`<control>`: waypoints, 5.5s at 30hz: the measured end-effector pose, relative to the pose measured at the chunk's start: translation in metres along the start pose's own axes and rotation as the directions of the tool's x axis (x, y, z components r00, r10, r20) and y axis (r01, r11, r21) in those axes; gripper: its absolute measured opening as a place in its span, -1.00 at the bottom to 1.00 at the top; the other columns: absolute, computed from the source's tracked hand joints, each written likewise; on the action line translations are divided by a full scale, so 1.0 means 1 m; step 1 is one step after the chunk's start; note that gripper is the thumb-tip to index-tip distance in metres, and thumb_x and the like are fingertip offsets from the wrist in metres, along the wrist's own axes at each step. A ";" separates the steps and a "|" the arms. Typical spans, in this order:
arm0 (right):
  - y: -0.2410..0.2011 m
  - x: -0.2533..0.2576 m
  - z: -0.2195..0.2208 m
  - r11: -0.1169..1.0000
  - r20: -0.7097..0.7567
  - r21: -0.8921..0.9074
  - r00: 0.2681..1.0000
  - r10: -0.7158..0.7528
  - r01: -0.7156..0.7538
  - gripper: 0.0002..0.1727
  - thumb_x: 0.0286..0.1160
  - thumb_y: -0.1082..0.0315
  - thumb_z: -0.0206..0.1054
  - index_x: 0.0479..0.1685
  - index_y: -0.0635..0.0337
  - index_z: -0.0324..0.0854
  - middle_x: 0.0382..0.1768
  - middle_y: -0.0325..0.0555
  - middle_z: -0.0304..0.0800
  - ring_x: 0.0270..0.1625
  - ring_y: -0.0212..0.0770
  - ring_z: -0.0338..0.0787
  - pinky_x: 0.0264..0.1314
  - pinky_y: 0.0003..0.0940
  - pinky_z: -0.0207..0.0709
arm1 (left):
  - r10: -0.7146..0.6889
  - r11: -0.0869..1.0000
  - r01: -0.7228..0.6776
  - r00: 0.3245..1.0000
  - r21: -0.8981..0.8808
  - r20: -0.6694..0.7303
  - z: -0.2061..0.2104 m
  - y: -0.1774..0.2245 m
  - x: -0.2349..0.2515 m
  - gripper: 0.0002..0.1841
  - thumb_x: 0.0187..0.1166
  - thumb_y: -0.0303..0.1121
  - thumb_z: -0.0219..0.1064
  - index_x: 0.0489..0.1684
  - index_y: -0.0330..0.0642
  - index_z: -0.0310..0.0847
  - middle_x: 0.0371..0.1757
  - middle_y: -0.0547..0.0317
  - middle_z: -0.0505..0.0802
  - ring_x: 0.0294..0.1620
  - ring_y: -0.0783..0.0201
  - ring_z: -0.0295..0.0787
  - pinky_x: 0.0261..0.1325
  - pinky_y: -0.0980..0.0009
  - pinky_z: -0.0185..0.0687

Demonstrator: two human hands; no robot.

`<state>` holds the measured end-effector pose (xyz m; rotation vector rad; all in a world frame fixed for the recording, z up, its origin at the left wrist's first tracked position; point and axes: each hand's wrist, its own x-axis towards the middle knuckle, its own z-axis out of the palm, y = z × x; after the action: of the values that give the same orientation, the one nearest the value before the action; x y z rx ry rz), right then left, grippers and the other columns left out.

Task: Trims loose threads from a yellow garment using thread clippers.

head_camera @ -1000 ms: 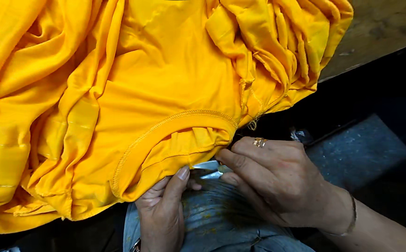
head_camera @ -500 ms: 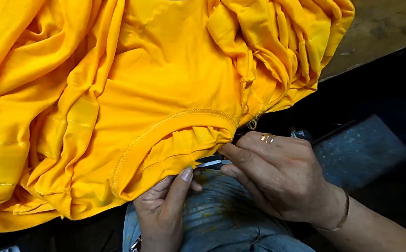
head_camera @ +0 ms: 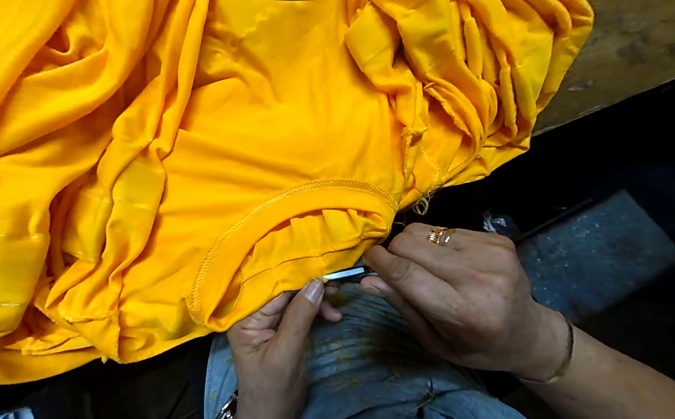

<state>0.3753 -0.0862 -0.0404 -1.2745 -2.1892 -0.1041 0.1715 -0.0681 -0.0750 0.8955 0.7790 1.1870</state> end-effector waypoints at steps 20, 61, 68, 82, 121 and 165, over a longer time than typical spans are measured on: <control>0.007 -0.013 0.000 0.906 0.235 0.330 0.952 0.194 -0.266 -0.61 0.81 0.21 0.01 -0.29 0.04 0.73 -0.45 -0.45 0.64 -0.40 -0.57 0.60 -0.45 -0.61 0.43 | -0.177 0.983 0.178 0.984 0.048 -0.009 -0.005 0.001 -0.003 -0.87 0.49 -0.54 0.47 -0.10 -0.39 0.84 -0.27 -0.22 0.90 -0.52 0.20 0.84 -0.44 0.38 0.83; 0.018 -0.009 -0.020 0.871 0.269 0.414 0.950 0.159 -0.263 -0.60 0.85 0.16 0.00 -0.23 0.07 0.74 -0.43 -0.48 0.63 -0.41 -0.62 0.58 -0.43 -0.68 0.44 | -0.233 0.964 0.214 0.966 0.161 0.113 -0.023 -0.004 -0.005 -0.76 0.41 -0.53 0.54 0.01 -0.35 0.81 -0.12 -0.16 0.90 -0.25 0.08 0.93 -0.16 0.23 0.94; -0.017 0.007 0.011 0.974 -0.039 0.203 0.993 0.108 -0.098 -0.67 0.51 0.28 0.33 0.11 0.28 0.79 -0.42 -0.20 0.71 -0.41 -0.33 0.64 -0.46 -0.45 0.46 | -0.152 0.974 0.140 0.987 -0.177 -0.054 -0.025 0.005 -0.010 -0.71 0.67 -0.20 0.35 0.08 -0.25 0.72 -0.05 -0.26 0.86 -0.18 0.00 0.92 -0.12 0.08 0.90; -0.019 -0.032 0.021 0.792 0.310 0.604 0.942 -0.132 -0.088 -0.78 0.64 0.29 0.12 -0.32 0.09 0.63 -0.51 -0.31 0.57 -0.45 -0.40 0.58 -0.49 -0.47 0.38 | -0.116 0.983 0.113 0.993 -0.145 -0.013 -0.035 0.002 -0.012 -0.77 0.68 -0.32 0.34 -0.08 -0.37 0.77 -0.12 -0.28 0.88 -0.34 0.13 0.90 -0.28 0.30 0.86; -0.027 -0.002 0.030 0.998 -0.037 0.011 0.997 0.061 -0.060 -0.69 0.68 0.32 0.19 0.00 0.32 0.81 -0.41 -0.12 0.66 -0.38 -0.20 0.61 -0.46 -0.37 0.37 | -0.246 0.935 0.229 0.969 -0.270 -0.032 -0.021 0.017 -0.012 -0.81 0.68 -0.44 0.32 -0.06 -0.45 0.73 -0.11 -0.39 0.86 -0.34 0.10 0.91 -0.40 0.33 0.83; -0.004 -0.012 0.008 0.969 0.239 0.214 0.969 0.068 -0.121 -0.60 0.81 0.18 0.02 -0.21 0.16 0.75 -0.43 -0.30 0.62 -0.40 -0.38 0.62 -0.47 -0.47 0.43 | -0.259 0.951 0.257 0.966 -0.170 0.014 -0.037 0.010 -0.013 -0.80 0.50 -0.44 0.49 -0.07 -0.42 0.79 -0.14 -0.29 0.87 -0.35 0.08 0.91 -0.31 0.18 0.90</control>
<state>0.3724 -0.0948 -0.0528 -1.3105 -2.2487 0.3401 0.1318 -0.0738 -0.0822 0.6260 0.7630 1.0094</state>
